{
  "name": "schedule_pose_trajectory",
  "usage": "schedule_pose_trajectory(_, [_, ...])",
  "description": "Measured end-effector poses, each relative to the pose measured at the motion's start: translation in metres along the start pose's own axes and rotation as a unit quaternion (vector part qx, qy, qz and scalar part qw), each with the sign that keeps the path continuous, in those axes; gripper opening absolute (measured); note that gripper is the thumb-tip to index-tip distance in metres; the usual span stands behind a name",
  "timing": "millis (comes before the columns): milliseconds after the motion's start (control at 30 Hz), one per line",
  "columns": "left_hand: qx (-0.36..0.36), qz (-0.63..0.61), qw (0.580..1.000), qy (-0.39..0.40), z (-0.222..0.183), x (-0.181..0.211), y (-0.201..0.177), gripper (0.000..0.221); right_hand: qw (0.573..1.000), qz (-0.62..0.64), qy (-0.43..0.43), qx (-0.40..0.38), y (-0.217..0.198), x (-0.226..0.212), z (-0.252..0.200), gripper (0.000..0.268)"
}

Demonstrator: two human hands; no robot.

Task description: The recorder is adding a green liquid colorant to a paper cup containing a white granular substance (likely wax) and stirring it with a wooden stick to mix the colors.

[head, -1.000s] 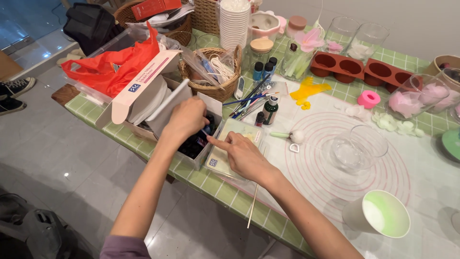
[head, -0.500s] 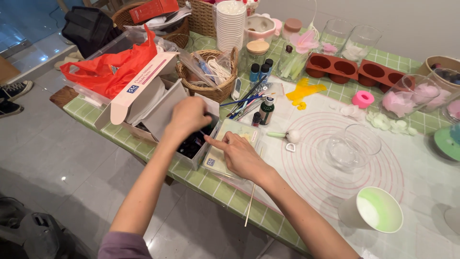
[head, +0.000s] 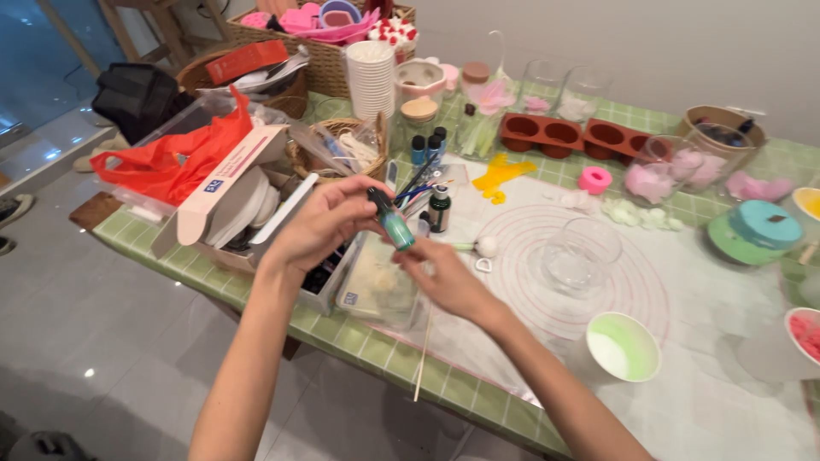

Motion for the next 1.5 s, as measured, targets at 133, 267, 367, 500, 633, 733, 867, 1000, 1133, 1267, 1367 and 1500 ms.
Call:
schedule_pose_trajectory(133, [-0.057, -0.014, 0.998, -0.003, 0.007, -0.013, 0.067, 0.032, 0.986, 0.124, 0.046, 0.098, -0.077, -0.023, -0.033, 0.037])
schedule_pose_trajectory(267, [-0.111, 0.029, 0.993, -0.017, 0.017, -0.03, 0.16, 0.043, 0.964, 0.186, 0.086, 0.169, -0.131, -0.049, -0.085, 0.032])
schedule_pose_trajectory(367, [-0.138, 0.038, 0.989, 0.023, 0.018, -0.047, 0.23, 0.047, 0.952, 0.172, 0.118, 0.222, -0.165, -0.056, -0.136, 0.027])
schedule_pose_trajectory(500, [-0.029, 0.071, 0.997, 0.021, 0.02, -0.11, 0.296, 0.038, 0.926, 0.155, 0.151, 0.308, -0.204, -0.058, -0.217, 0.019])
schedule_pose_trajectory(633, [-0.042, 0.172, 0.974, 0.143, 0.006, -0.136, 0.37, 0.03, 0.899, 0.113, 0.16, 0.391, -0.235, -0.067, -0.292, 0.016])
schedule_pose_trajectory(733, [-0.008, 0.209, 0.977, 0.038, 0.003, -0.162, 0.395, 0.024, 0.89, 0.061, 0.159, 0.424, -0.25, -0.08, -0.322, 0.014])
schedule_pose_trajectory(867, [-0.015, 0.161, 0.982, 0.098, 0.003, -0.168, 0.413, 0.024, 0.889, -0.087, 0.2, 0.402, -0.263, -0.102, -0.333, 0.014])
schedule_pose_trajectory(1000, [-0.058, 0.075, 0.993, 0.072, 0.006, -0.179, 0.415, 0.03, 0.9, -0.157, 0.219, 0.344, -0.266, -0.106, -0.332, 0.014])
schedule_pose_trajectory(1133, [-0.081, -0.165, 0.973, -0.139, 0.013, -0.232, 0.406, 0.045, 0.915, -0.168, 0.207, 0.302, -0.263, -0.114, -0.327, 0.017])
schedule_pose_trajectory(1267, [-0.191, -0.242, 0.925, -0.222, 0.026, -0.208, 0.411, 0.046, 0.95, -0.171, 0.121, 0.232, -0.27, -0.146, -0.305, 0.019])
schedule_pose_trajectory(1367, [-0.189, -0.18, 0.945, -0.195, 0.043, -0.197, 0.404, 0.047, 0.947, -0.201, 0.083, 0.237, -0.278, -0.165, -0.289, 0.024])
schedule_pose_trajectory(1500, [-0.165, -0.084, 0.968, -0.169, 0.053, -0.194, 0.393, 0.038, 0.896, -0.297, 0.199, 0.264, -0.289, -0.132, -0.29, 0.023])
Point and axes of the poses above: each hand's wrist, its own z-axis towards the middle knuckle, its own y-axis out of the palm, x = y × z, the point moved 7 cm from there along z, towards the middle knuckle, and after that the axes turned 4 degrees about x, right-handed, at the moved point
